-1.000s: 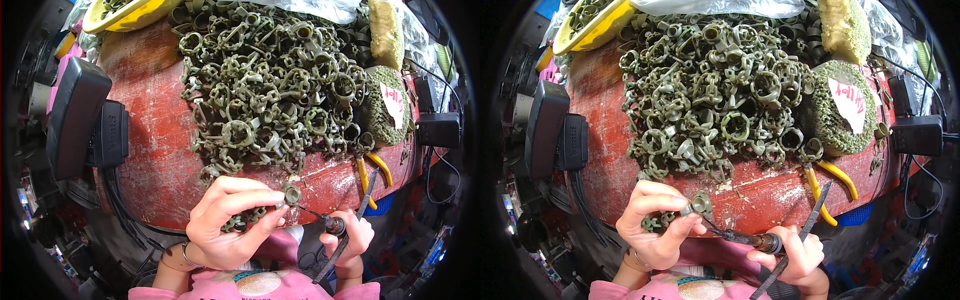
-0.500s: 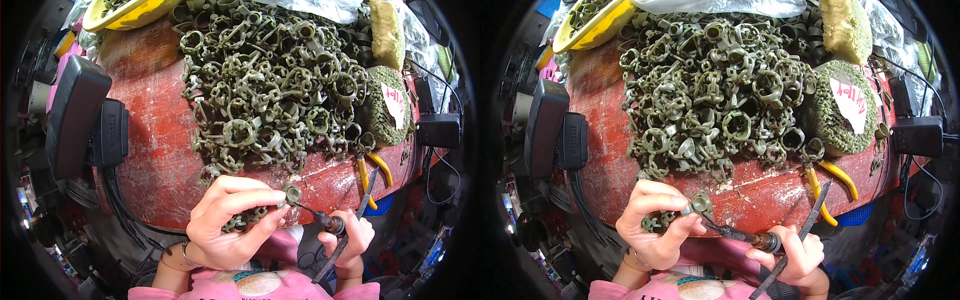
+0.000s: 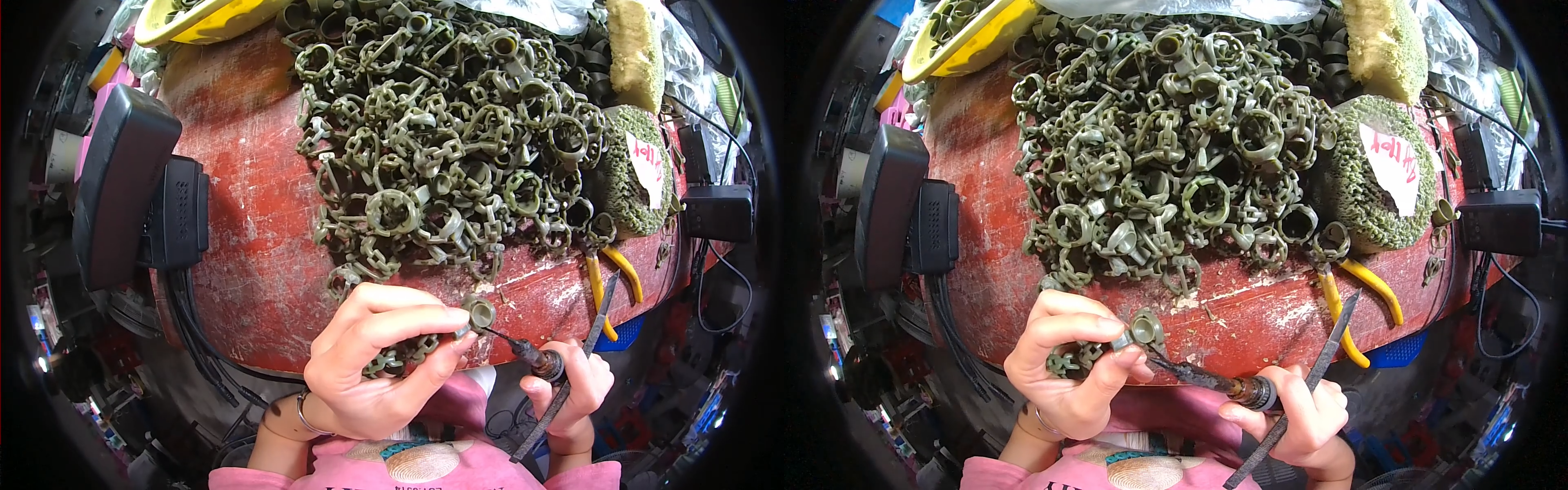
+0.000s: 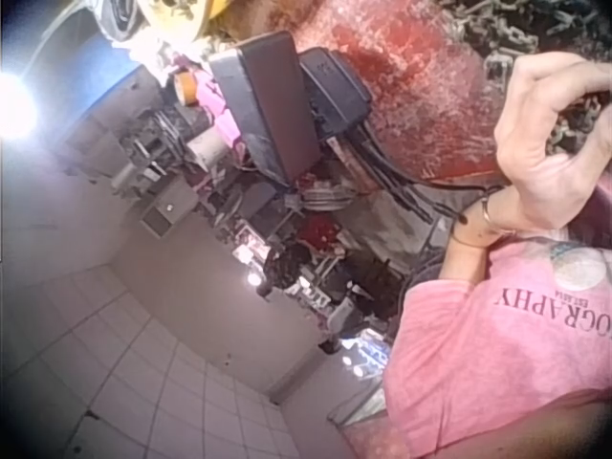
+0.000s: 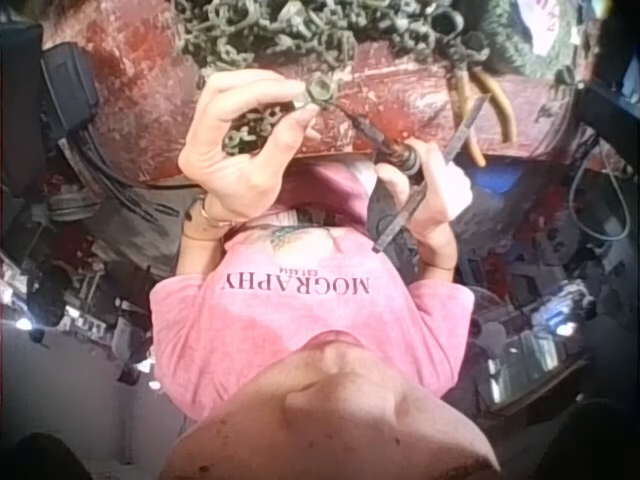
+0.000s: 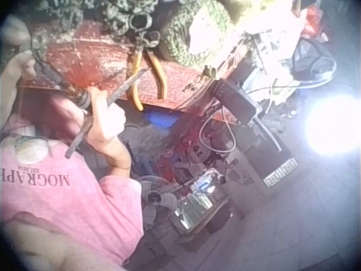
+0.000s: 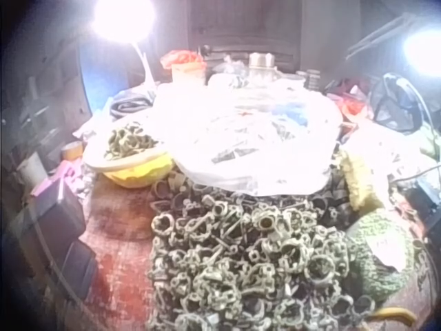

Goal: Soldering or cleaning small plastic components with a handheld tool.

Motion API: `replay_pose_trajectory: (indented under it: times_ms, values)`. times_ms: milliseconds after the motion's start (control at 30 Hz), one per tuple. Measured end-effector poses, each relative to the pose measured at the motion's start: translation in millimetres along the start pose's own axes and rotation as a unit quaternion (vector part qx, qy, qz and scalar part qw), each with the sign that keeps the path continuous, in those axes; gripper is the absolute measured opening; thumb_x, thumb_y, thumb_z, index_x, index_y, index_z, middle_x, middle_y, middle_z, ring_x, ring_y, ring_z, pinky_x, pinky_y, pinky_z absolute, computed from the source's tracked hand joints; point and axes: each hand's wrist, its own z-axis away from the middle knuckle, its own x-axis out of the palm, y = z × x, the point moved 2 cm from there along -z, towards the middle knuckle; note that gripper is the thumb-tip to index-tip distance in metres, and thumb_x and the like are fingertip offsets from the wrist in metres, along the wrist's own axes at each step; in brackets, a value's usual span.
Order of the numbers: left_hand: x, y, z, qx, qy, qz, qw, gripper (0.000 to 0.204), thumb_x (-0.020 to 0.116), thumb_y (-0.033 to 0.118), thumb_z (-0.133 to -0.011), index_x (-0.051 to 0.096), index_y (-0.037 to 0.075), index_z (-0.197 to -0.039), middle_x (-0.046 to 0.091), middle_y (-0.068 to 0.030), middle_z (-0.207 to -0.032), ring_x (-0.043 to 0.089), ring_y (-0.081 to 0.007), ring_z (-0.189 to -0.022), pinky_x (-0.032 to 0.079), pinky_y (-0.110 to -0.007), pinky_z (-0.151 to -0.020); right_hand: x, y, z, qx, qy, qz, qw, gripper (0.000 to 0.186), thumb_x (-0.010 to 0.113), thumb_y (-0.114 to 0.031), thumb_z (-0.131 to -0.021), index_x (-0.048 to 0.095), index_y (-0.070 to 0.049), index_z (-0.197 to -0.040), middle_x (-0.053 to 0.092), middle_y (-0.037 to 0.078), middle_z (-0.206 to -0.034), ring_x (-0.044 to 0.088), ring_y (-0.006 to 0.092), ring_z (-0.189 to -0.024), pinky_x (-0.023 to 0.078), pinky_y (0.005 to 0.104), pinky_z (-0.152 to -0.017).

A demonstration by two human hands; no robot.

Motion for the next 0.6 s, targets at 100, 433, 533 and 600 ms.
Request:
replay_pose_trajectory:
  times_ms: [100, 433, 533, 600]
  values:
    - [-0.5, 1.1, 0.8, 0.002, -0.001, -0.003, 1.0, 0.017, 0.057, -0.007, -0.072, 0.051, -0.002, -0.086, 0.046, -0.0119, -0.083, 0.057, -0.0137, -0.058, 0.051, -0.023, -0.05, -0.9, -1.2, -1.9, 0.001, -0.002, -0.013, 1.0, 0.047, 0.064, -0.05, -0.066, 0.057, -0.005, -0.077, 0.054, 0.006, -0.06, 0.048, 0.0191, -0.041, 0.037, 0.0275, -0.039]
    - [-0.6, -0.9, 1.7, 0.005, 0.0, 0.003, 1.0, 0.018, 0.057, -0.008, -0.072, 0.05, -0.002, -0.087, 0.045, -0.0119, -0.083, 0.056, -0.014, -0.056, 0.051, -0.023, -0.048, -0.5, -2.4, -2.7, 0.011, 0.002, -0.031, 0.999, 0.045, 0.065, -0.047, -0.067, 0.055, -0.004, -0.077, 0.053, 0.006, -0.058, 0.05, 0.0201, -0.042, 0.038, 0.0276, -0.04]
    - [-1.4, 0.6, 1.6, 0.008, 0.003, 0.002, 1.0, 0.018, 0.056, -0.008, -0.072, 0.05, -0.002, -0.087, 0.045, -0.012, -0.083, 0.056, -0.0141, -0.056, 0.051, -0.024, -0.048, -1.0, -3.8, -3.2, 0.018, -0.006, -0.04, 0.999, 0.045, 0.065, -0.046, -0.067, 0.055, -0.004, -0.079, 0.053, 0.006, -0.058, 0.051, 0.0201, -0.043, 0.039, 0.0273, -0.041]
    - [-1.1, 0.2, 1.1, 0.007, 0.003, 0.004, 1.0, 0.018, 0.056, -0.008, -0.072, 0.05, -0.002, -0.087, 0.045, -0.0119, -0.083, 0.056, -0.0141, -0.056, 0.051, -0.024, -0.048, -0.7, -3.4, -3.6, 0.021, -0.007, -0.047, 0.999, 0.045, 0.066, -0.046, -0.067, 0.055, -0.004, -0.08, 0.053, 0.006, -0.058, 0.051, 0.0201, -0.043, 0.039, 0.0272, -0.041]
